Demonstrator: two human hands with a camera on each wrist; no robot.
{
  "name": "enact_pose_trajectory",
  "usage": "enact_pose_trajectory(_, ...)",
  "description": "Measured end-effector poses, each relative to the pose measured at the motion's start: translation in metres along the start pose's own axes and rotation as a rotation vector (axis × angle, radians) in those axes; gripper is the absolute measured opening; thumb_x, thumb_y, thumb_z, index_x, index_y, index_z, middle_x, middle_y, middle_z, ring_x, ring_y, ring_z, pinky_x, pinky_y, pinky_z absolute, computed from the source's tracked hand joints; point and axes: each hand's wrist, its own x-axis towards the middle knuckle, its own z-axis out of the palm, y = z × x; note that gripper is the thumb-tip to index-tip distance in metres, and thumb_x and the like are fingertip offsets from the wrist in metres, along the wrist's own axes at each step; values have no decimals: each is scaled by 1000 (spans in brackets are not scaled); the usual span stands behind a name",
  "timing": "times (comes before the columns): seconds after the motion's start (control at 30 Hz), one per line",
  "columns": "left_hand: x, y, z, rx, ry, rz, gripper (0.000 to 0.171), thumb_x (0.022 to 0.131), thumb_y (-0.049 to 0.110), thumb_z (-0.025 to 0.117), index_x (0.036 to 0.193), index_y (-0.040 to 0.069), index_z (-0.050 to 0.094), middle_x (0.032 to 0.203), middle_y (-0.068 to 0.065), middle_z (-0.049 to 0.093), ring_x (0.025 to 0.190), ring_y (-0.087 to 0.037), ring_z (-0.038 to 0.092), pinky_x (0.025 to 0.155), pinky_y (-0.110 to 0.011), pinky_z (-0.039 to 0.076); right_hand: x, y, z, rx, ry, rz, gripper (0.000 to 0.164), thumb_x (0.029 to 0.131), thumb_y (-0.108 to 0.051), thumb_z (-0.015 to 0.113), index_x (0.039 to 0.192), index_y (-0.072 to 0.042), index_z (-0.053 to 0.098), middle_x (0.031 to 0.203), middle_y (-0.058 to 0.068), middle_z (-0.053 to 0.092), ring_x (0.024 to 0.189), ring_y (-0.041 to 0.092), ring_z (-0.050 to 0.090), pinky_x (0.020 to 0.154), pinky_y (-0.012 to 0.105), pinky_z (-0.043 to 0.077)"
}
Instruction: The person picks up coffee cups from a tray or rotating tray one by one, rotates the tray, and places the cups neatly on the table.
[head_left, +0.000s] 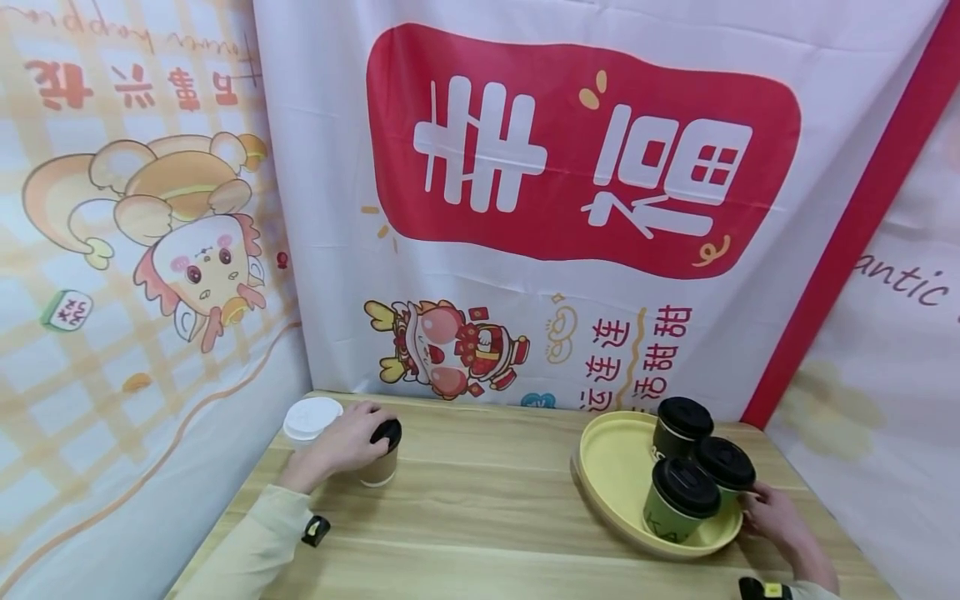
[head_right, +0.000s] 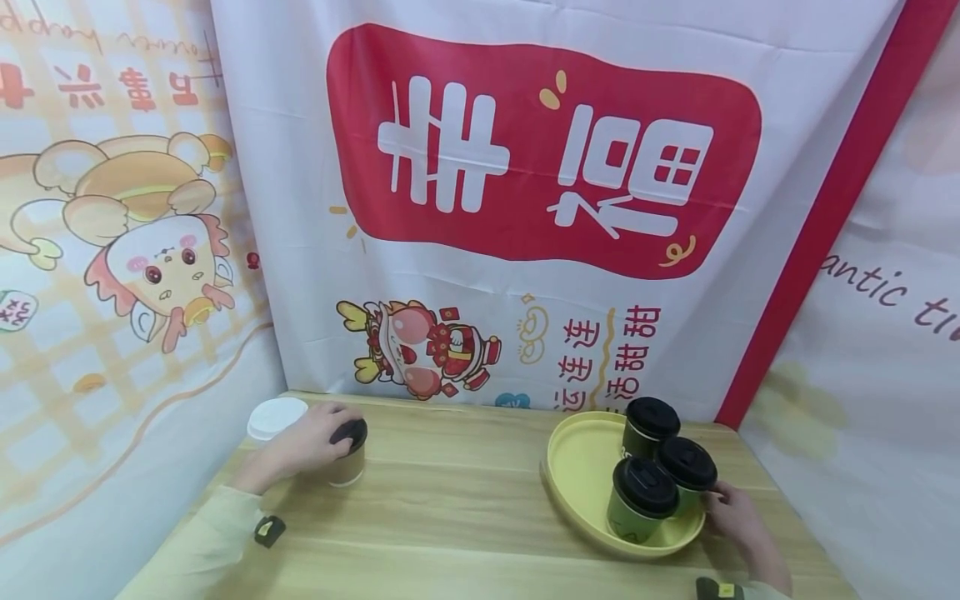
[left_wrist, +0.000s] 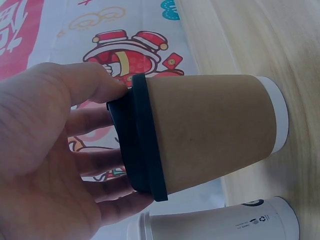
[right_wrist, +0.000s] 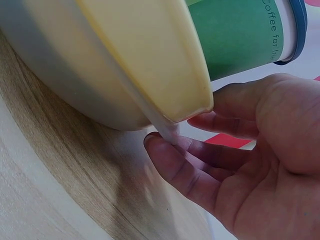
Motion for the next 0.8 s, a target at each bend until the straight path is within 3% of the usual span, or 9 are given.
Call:
enact_pose_trajectory(0.1, 1, 1, 0, -5, -2, -20, 36, 84, 28, 63, 116, 12, 63, 120, -19, 56, 110, -39, 50, 91, -54, 43, -1, 1, 0, 3, -4, 6, 35, 91, -3, 38, 120, 17, 39, 72, 4, 52, 61, 11, 56, 59, 29, 55)
enact_pose_trajectory(0.23, 8, 7, -2, -1, 61, -17, 35, 85, 29, 61, 114, 11, 64, 120, -16, 56, 112, -37, 49, 95, -53, 40, -1, 3, 0, 7, -3, 12, 36, 91, -3, 38, 121, 17, 39, 75, 4, 55, 63, 12, 57, 61, 29, 55)
enact_pose_trajectory(0.33, 15, 17, -6, -3, 170, 56, 29, 86, 25, 61, 109, 9, 65, 116, -14, 58, 112, -34, 49, 97, -51, 38, -1, 4, 0, 6, 0, 4, 36, 91, -3, 39, 121, 18, 39, 76, 6, 56, 63, 12, 58, 61, 30, 55)
enact_pose_trajectory(0.47, 23, 35, -11, -76, 268, 176, 22, 86, 19, 63, 106, 9, 66, 113, -12, 59, 110, -31, 50, 96, -49, 41, -1, 3, 1, 4, -1, 2, 34, 92, -3, 39, 119, 17, 41, 75, 6, 56, 62, 12, 57, 60, 30, 55)
enact_pose_trajectory(0.63, 32, 56, -9, -205, 285, 228, 22, 86, 13, 63, 108, 11, 64, 115, -10, 59, 109, -26, 52, 94, -45, 45, -1, 0, 1, 6, -1, 10, 36, 91, -5, 39, 121, 16, 39, 77, 5, 56, 63, 13, 57, 61, 31, 56)
enact_pose_trajectory(0.8, 43, 72, 11, -253, 275, 233, 24, 87, 15, 61, 111, 13, 63, 114, -5, 59, 108, -22, 53, 92, -41, 47, -1, 1, -1, 1, 0, 9, 37, 90, -4, 38, 121, 17, 39, 77, 6, 55, 62, 13, 57, 61, 31, 56)
